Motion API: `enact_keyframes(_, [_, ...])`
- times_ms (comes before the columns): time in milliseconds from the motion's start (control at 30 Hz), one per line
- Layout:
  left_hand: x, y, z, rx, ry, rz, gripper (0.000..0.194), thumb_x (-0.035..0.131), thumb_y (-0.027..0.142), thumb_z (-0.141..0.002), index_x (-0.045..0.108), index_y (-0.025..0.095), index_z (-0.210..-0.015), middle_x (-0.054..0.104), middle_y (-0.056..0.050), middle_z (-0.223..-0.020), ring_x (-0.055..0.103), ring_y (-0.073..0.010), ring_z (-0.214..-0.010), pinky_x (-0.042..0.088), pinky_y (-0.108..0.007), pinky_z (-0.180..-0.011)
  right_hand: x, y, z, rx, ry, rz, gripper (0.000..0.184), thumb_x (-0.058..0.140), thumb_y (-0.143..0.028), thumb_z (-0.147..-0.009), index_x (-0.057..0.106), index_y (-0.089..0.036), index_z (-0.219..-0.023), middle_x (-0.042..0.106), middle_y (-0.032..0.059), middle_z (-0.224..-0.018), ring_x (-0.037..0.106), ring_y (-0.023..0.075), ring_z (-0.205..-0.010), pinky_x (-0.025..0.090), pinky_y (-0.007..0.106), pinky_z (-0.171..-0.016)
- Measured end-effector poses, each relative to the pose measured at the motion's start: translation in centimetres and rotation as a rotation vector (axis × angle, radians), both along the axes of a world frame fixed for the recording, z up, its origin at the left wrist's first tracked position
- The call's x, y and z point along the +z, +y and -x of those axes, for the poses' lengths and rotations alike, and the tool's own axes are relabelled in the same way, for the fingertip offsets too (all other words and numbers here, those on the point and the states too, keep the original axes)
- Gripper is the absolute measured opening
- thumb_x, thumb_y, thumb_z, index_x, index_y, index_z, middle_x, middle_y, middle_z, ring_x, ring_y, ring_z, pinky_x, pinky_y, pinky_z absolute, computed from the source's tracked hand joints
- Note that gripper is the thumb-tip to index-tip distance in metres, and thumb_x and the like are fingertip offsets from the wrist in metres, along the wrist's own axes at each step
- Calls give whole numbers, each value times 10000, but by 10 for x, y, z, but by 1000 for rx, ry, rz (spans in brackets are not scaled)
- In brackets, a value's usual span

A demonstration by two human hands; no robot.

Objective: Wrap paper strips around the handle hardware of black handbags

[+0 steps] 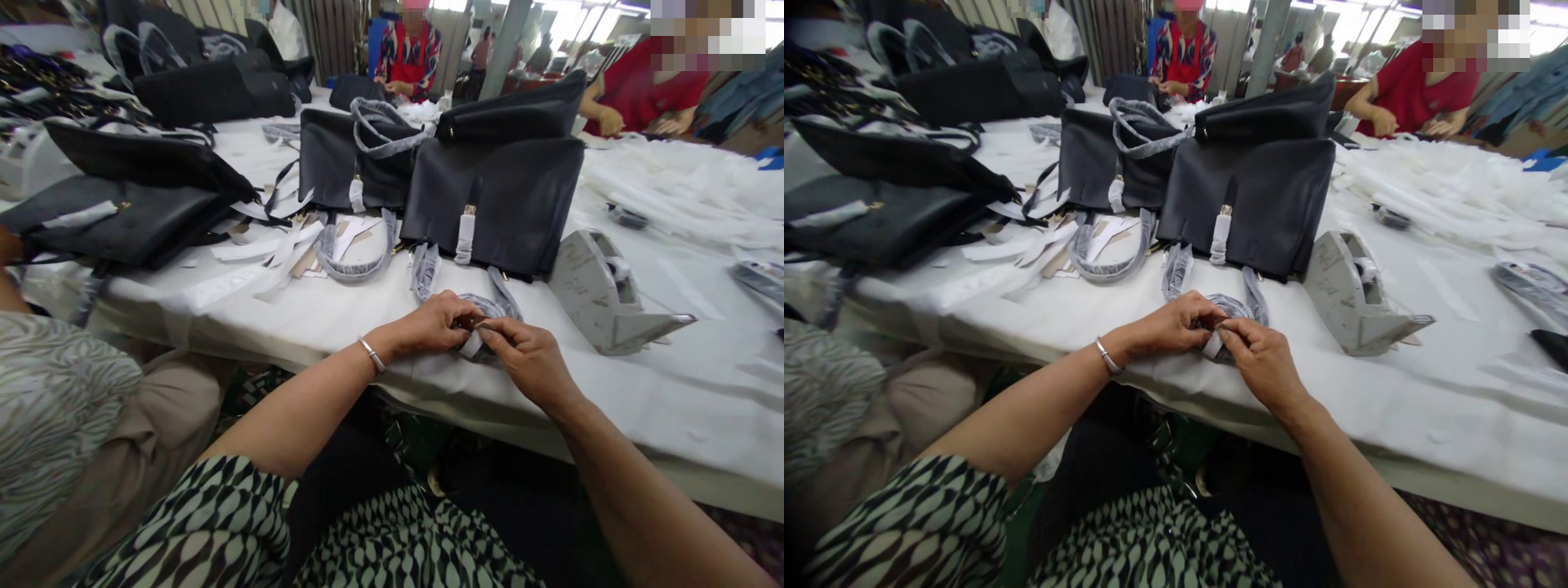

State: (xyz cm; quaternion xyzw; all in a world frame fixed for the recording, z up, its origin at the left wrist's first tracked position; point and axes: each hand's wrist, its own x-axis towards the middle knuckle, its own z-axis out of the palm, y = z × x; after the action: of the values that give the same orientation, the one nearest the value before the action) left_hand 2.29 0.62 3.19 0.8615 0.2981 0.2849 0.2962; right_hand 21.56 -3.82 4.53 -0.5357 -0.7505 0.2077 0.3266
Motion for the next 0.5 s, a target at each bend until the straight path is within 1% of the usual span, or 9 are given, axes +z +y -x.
enact_keyframes(100, [4,0,4,-35,28,3,434,576,113,-717,640,168,-1143,636,-37,-959,533,-198,-978,417,-295,-937,3,2,2,-32,3,8,270,549,-403,-843,715,-191,-834,691,15,-722,606,171,-648,466,292,-649])
enact_keyframes(167, [5,1,5,-56,35,12,458,639,170,-708,631,144,-1166,628,-43,-956,532,-200,-945,430,-294,-903,3,3,4,-45,8,6,278,537,-410,-846,706,-190,-820,682,13,-713,590,165,-634,448,290,-637])
enact_keyframes(233, [4,1,4,-51,26,6,436,690,252,-728,638,128,-1143,623,-45,-919,528,-198,-913,430,-294,-876,0,4,6,-62,23,9,278,529,-408,-851,701,-191,-830,687,15,-744,591,164,-656,442,292,-651])
enact_keyframes(300, [2,2,3,-22,19,-3,378,708,289,-748,653,138,-1090,614,-35,-870,518,-194,-893,425,-290,-854,-3,4,8,-85,43,14,273,528,-403,-851,701,-193,-842,692,16,-767,596,167,-681,438,295,-662])
enact_keyframes(400, [-1,1,0,24,0,9,287,705,268,-765,665,159,-1028,605,-24,-827,515,-190,-877,424,-286,-835,-7,5,10,-112,65,21,275,528,-401,-847,705,-191,-841,694,18,-771,599,171,-688,436,298,-655])
enact_keyframes(500, [0,-1,-1,37,-32,53,300,687,234,-779,663,172,-1071,609,-25,-837,526,-189,-889,432,-285,-839,-7,6,8,-100,99,27,271,543,-394,-841,713,-183,-843,704,23,-783,608,172,-692,456,297,-662])
